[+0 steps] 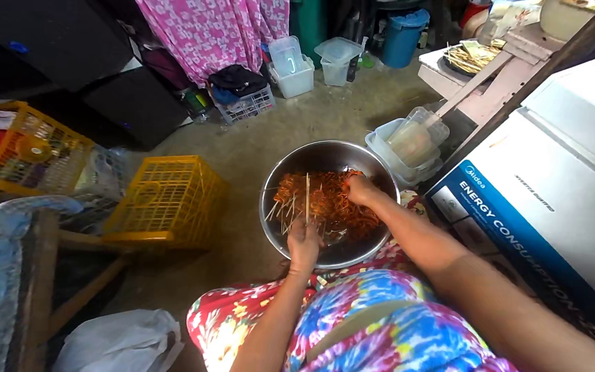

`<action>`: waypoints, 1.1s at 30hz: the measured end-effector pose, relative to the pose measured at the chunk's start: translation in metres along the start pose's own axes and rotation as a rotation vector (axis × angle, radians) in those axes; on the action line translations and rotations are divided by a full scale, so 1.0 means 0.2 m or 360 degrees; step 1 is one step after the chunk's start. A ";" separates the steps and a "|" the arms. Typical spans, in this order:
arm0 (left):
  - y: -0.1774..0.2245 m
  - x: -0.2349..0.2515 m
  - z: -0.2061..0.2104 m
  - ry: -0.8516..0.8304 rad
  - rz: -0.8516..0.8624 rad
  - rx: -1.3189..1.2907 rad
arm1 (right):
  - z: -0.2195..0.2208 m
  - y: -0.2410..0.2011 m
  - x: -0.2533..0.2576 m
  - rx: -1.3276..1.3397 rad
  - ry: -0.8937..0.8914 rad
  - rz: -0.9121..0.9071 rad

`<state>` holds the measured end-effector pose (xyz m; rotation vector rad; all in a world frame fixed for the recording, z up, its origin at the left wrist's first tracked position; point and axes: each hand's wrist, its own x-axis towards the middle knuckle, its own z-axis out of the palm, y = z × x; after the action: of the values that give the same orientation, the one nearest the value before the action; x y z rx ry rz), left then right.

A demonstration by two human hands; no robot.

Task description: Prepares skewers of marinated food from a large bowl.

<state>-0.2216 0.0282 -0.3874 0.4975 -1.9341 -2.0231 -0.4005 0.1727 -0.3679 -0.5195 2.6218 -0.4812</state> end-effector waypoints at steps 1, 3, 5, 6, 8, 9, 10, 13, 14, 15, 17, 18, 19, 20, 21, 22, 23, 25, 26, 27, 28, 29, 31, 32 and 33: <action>0.00 0.00 0.00 -0.0002 0.0001 0.0000 | 0.02 -0.02 0.03 -0.0037 -0.0014 -0.0032; 0.00 0.00 0.00 0.0002 -0.0004 0.0002 | 0.08 -0.05 0.08 -0.0075 -0.0029 -0.0074; 0.00 0.00 0.00 0.0006 -0.0019 0.0000 | 0.12 -0.06 0.12 -0.0145 -0.0111 -0.0070; 0.01 0.01 0.01 0.0005 -0.0027 0.0002 | 0.14 -0.06 0.13 -0.0190 -0.0158 -0.0087; 0.01 0.01 0.01 -0.0004 -0.0037 0.0014 | 0.17 -0.03 0.15 -0.0202 -0.0224 -0.0155; 0.01 0.01 0.01 -0.0010 -0.0042 0.0037 | 0.18 -0.02 0.15 -0.0165 -0.0230 -0.0178; 0.01 0.01 0.01 -0.0026 -0.0043 0.0066 | 0.17 0.00 0.15 -0.0103 -0.0219 -0.0182; 0.00 0.01 0.00 -0.0042 -0.0028 0.0065 | 0.12 0.01 0.13 0.0164 -0.0154 -0.0130; -0.01 0.01 -0.01 -0.0049 -0.0023 0.0060 | 0.09 0.01 0.10 0.0335 -0.0109 -0.0128; -0.01 0.01 -0.01 -0.0057 -0.0020 0.0061 | 0.07 0.01 0.07 0.0562 -0.0057 -0.0134; -0.01 0.01 -0.01 -0.0087 -0.0010 0.0075 | 0.05 0.01 0.01 0.1155 -0.0030 -0.0128; 0.00 0.01 -0.01 -0.0110 -0.0004 0.0094 | 0.05 0.01 -0.02 0.1477 -0.0065 -0.0114; -0.01 0.00 -0.01 -0.0134 0.0000 0.0111 | 0.05 0.01 -0.05 0.1736 -0.0107 -0.0093; -0.01 0.00 -0.01 -0.0158 0.0005 0.0126 | 0.05 0.02 -0.07 0.1924 -0.0136 -0.0066; -0.01 0.00 -0.01 -0.0181 0.0009 0.0141 | 0.05 0.02 -0.09 0.2049 -0.0163 -0.0026; -0.01 0.01 -0.01 -0.0196 0.0006 0.0156 | 0.05 0.02 -0.11 0.2128 -0.0184 0.0017; -0.01 0.01 -0.01 -0.0207 -0.0002 0.0168 | 0.05 0.03 -0.11 0.2182 -0.0200 0.0054; -0.01 0.00 -0.01 -0.0218 -0.0025 0.0182 | 0.06 0.03 -0.12 0.2237 -0.0229 0.0081; 0.00 0.00 0.00 -0.0221 -0.0041 0.0186 | 0.06 0.04 -0.12 0.2244 -0.0231 0.0082; 0.00 0.00 0.00 -0.0226 -0.0055 0.0188 | 0.06 0.04 -0.11 0.2248 -0.0223 0.0081; 0.00 0.00 0.00 -0.0233 -0.0063 0.0191 | 0.06 0.04 -0.11 0.2242 -0.0220 0.0071; 0.00 0.00 0.00 -0.0241 -0.0066 0.0190 | 0.06 0.04 -0.11 0.2227 -0.0217 0.0053; 0.00 0.01 -0.01 -0.0262 -0.0063 0.0194 | 0.07 0.06 -0.10 0.2182 -0.0209 -0.0009; 0.00 0.01 -0.01 -0.0270 -0.0067 0.0191 | 0.07 0.07 -0.09 0.2148 -0.0209 -0.0041; 0.00 0.01 -0.01 -0.0273 -0.0073 0.0185 | 0.07 0.08 -0.09 0.2111 -0.0215 -0.0083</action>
<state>-0.2222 0.0266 -0.3870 0.4102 -2.1696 -2.0504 -0.3843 0.1915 -0.3806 -0.1318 1.6090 -1.8513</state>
